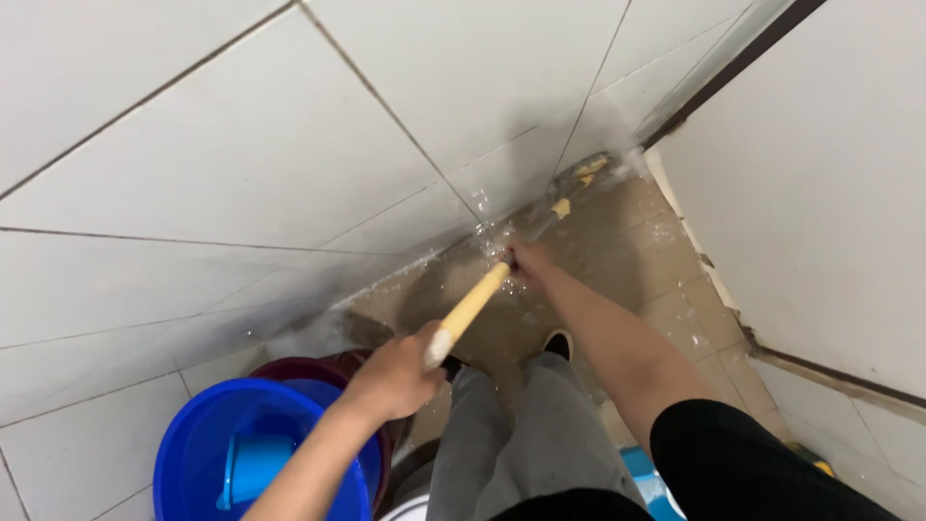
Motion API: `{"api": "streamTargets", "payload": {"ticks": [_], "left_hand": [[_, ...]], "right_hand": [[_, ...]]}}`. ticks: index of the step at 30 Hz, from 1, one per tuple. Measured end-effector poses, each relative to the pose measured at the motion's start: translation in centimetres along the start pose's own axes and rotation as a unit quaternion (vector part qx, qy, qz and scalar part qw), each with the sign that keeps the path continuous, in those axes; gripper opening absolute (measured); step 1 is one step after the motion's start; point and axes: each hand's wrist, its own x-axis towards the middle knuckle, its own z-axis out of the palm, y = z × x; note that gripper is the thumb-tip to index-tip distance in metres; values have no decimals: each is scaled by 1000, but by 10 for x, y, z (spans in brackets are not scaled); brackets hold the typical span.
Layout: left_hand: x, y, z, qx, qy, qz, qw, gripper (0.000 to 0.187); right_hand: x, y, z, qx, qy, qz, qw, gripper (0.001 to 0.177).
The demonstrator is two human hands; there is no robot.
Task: Scrubbing a tiled bathroom floor and walls with a long-handled brush and soapy water.
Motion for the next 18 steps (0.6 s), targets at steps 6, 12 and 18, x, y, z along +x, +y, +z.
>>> {"api": "streamTargets", "payload": {"ticks": [6, 12, 18], "left_hand": [[-88, 2, -36, 15, -24, -19, 999, 81], [-101, -14, -36, -33, -20, 47, 998, 85], [-15, 25, -37, -12, -3, 27, 1000, 75]], "right_hand": [[-130, -9, 68, -15, 20, -82, 996, 14], [-199, -68, 77, -16, 64, -166, 984, 14], [-98, -90, 16, -21, 113, -147, 982, 16]]}}
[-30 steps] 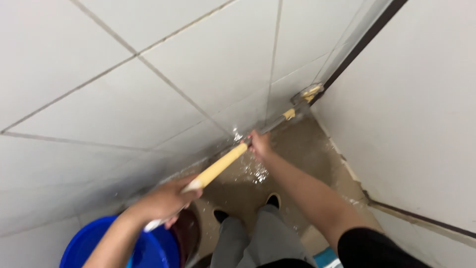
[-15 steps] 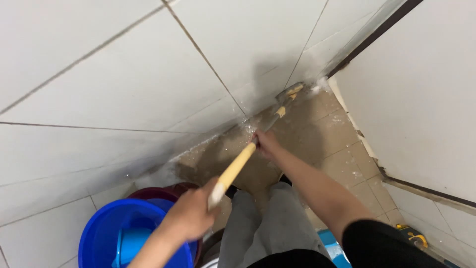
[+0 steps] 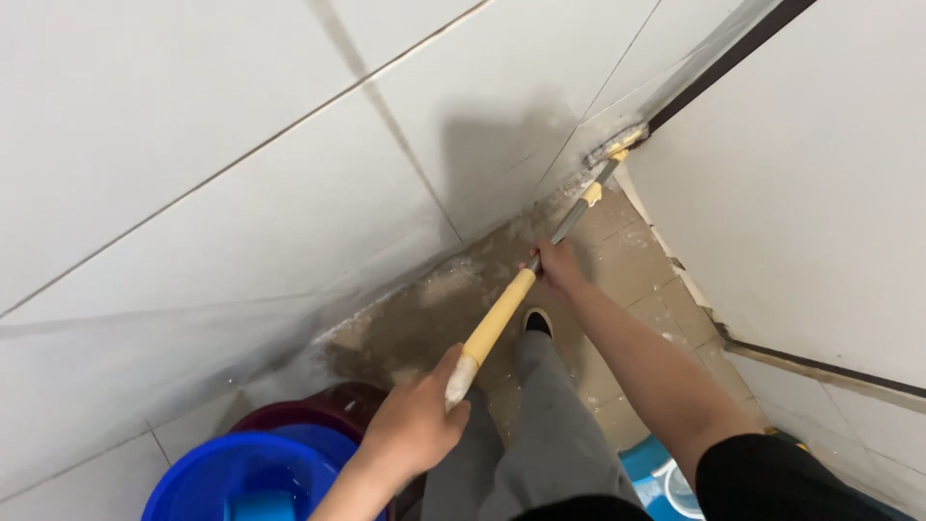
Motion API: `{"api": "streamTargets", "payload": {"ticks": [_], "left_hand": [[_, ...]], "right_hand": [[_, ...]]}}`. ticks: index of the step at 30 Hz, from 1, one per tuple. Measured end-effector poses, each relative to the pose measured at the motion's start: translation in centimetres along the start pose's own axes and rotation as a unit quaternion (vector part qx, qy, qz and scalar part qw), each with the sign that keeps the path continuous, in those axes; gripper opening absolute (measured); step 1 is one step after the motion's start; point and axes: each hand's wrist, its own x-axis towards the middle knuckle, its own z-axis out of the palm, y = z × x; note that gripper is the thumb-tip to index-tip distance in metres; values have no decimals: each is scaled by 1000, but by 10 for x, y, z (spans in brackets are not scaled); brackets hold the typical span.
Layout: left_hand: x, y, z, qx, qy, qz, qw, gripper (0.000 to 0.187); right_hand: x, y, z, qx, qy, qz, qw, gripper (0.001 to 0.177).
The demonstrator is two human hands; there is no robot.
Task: Scrubbing a tiled bathroom floor and walls with a long-handled brush and soapy water.
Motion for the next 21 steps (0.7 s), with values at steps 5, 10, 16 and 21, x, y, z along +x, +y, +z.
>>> {"api": "streamTargets", "payload": {"ticks": [5, 10, 16, 21], "left_hand": [[76, -6, 46, 20, -10, -38, 999, 77], [53, -10, 47, 8, -27, -107, 994, 79], [35, 18, 24, 20, -37, -124, 991, 80], [30, 55, 18, 49, -37, -86, 994, 80]], "right_hand": [[100, 90, -28, -38, -6, 77, 996, 9], [108, 204, 0, -19, -179, 183, 966, 21], [49, 156, 33, 82, -154, 228, 958, 20], [36, 68, -10, 106, -127, 136, 977, 13]]}}
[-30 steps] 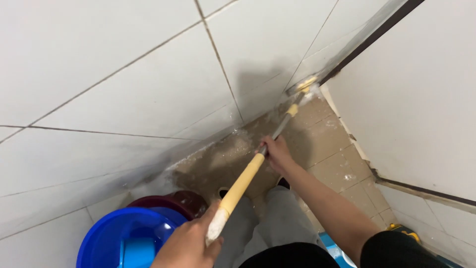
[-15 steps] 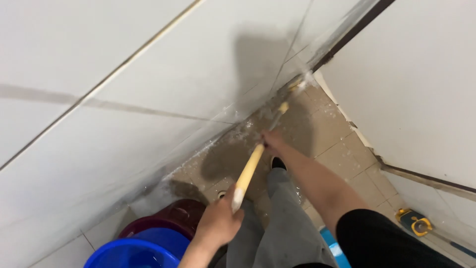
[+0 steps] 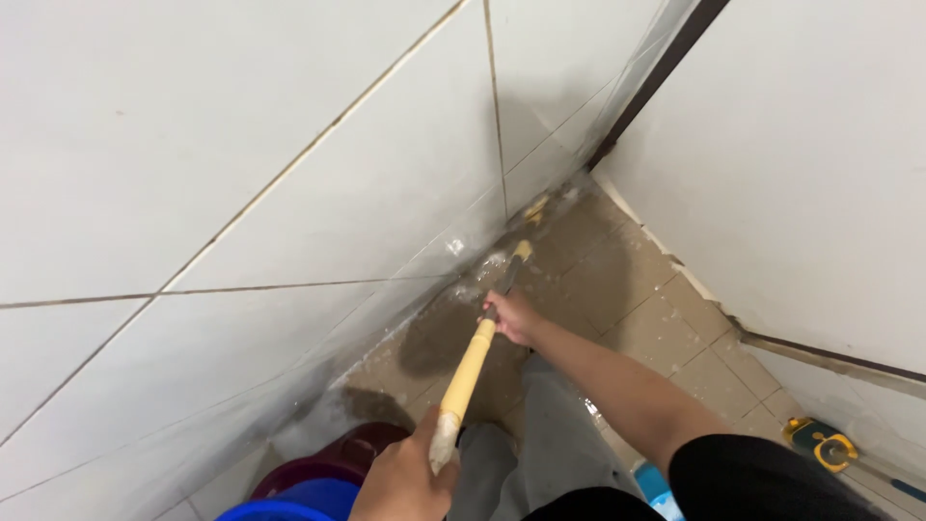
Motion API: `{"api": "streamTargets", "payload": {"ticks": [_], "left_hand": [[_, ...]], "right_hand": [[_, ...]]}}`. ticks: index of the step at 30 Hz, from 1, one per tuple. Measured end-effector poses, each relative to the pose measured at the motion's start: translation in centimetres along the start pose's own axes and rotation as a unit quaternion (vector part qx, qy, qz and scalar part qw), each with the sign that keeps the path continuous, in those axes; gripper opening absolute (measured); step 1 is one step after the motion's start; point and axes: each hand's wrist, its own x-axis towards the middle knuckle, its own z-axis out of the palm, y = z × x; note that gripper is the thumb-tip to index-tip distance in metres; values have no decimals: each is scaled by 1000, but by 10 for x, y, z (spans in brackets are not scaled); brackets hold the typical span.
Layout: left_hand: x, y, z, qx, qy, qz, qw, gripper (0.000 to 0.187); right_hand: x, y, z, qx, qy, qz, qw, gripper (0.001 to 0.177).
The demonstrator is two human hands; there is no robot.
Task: Scrubbing a tiled bathroom floor and walls with a long-handled brush and soapy water.
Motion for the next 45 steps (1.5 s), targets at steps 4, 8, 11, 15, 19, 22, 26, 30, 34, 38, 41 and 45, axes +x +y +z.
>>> {"api": "streamTargets", "payload": {"ticks": [4, 8, 11, 15, 19, 22, 26, 30, 34, 38, 41, 45], "left_hand": [[-9, 13, -5, -27, 16, 40, 999, 86], [-19, -10, -3, -36, 26, 57, 997, 85], [-35, -57, -14, -39, 24, 44, 998, 87], [-84, -119, -44, -32, 4, -31, 999, 79], [-133, -198, -63, 77, 13, -66, 995, 80], [-146, -287, -42, 41, 50, -78, 995, 92], [-148, -322, -24, 72, 39, -119, 990, 92], [-148, -233, -47, 71, 16, -78, 994, 86], [-110, -159, -42, 45, 47, -39, 997, 75], [-94, -80, -49, 18, 33, -27, 999, 69], [-88, -56, -48, -21, 64, 77, 995, 73], [-93, -41, -54, -5, 33, 19, 999, 83]], "right_hand": [[-14, -53, -19, -41, 51, -106, 992, 17], [-50, -70, 16, -85, 76, -89, 990, 20], [-35, -31, 50, -100, 127, -110, 981, 6], [-32, 48, 118, -96, 98, -115, 984, 15], [-27, 140, 185, -81, 44, -32, 995, 14], [-125, 149, 270, -29, 61, 45, 997, 42], [-113, 198, 273, -51, 5, 69, 996, 16], [-62, 197, 229, -63, -38, 52, 996, 19], [-5, 150, 147, -57, -7, 14, 998, 19], [-26, 45, 99, -67, 18, -56, 996, 15], [-95, -46, 100, -57, 61, -135, 987, 12], [-181, -108, 126, -118, 95, -232, 961, 17]]}}
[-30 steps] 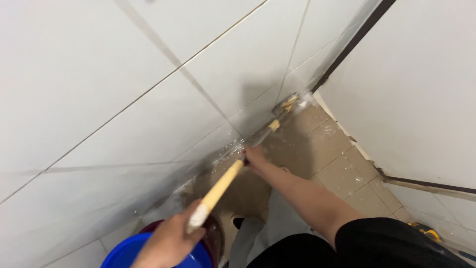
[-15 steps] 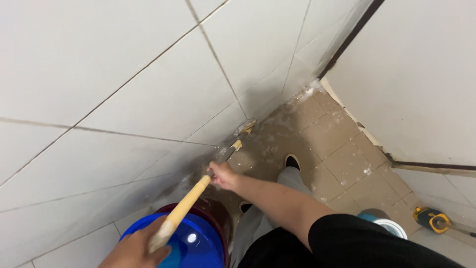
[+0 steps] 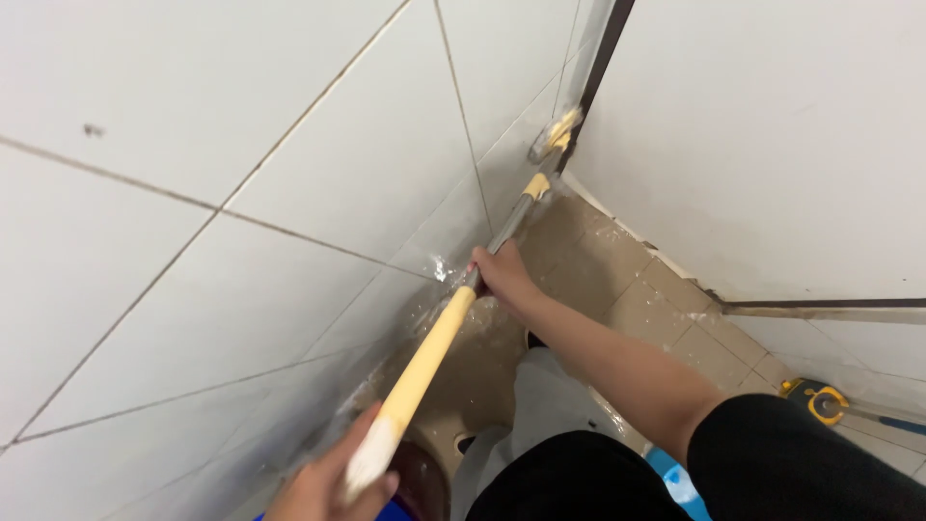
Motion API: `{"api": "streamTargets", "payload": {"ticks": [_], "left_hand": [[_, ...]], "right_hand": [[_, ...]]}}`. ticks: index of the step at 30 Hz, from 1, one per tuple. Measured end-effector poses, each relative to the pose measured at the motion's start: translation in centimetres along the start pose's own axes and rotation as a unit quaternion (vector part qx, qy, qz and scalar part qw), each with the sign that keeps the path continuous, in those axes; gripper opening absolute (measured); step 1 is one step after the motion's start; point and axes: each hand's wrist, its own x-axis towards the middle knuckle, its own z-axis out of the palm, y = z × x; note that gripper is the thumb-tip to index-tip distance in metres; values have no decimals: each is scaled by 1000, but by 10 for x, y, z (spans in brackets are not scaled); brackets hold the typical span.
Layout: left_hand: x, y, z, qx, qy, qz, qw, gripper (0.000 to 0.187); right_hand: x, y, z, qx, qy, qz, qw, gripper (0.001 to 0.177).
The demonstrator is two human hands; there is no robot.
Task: Scrubbing a tiled bathroom floor and walls with a long-handled brush and soapy water.
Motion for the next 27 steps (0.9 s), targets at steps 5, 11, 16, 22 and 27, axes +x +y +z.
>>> {"api": "streamTargets", "payload": {"ticks": [5, 11, 16, 22, 27], "left_hand": [[12, -35, 13, -8, 8, 6, 1000, 85], [22, -63, 36, -31, 14, 5, 999, 88], [20, -57, 51, -14, 10, -27, 999, 81], [-37, -116, 52, 56, 16, -132, 990, 86], [-80, -174, 69, 59, 32, -159, 985, 88]], "right_hand": [[-43, -43, 29, 30, 24, -6, 999, 9], [27, 57, 19, -18, 69, 43, 997, 10], [53, 163, 28, -64, -24, 110, 992, 12], [-14, 254, 112, -20, -113, 256, 960, 19], [-63, 328, 175, 9, -170, 317, 933, 18]]}}
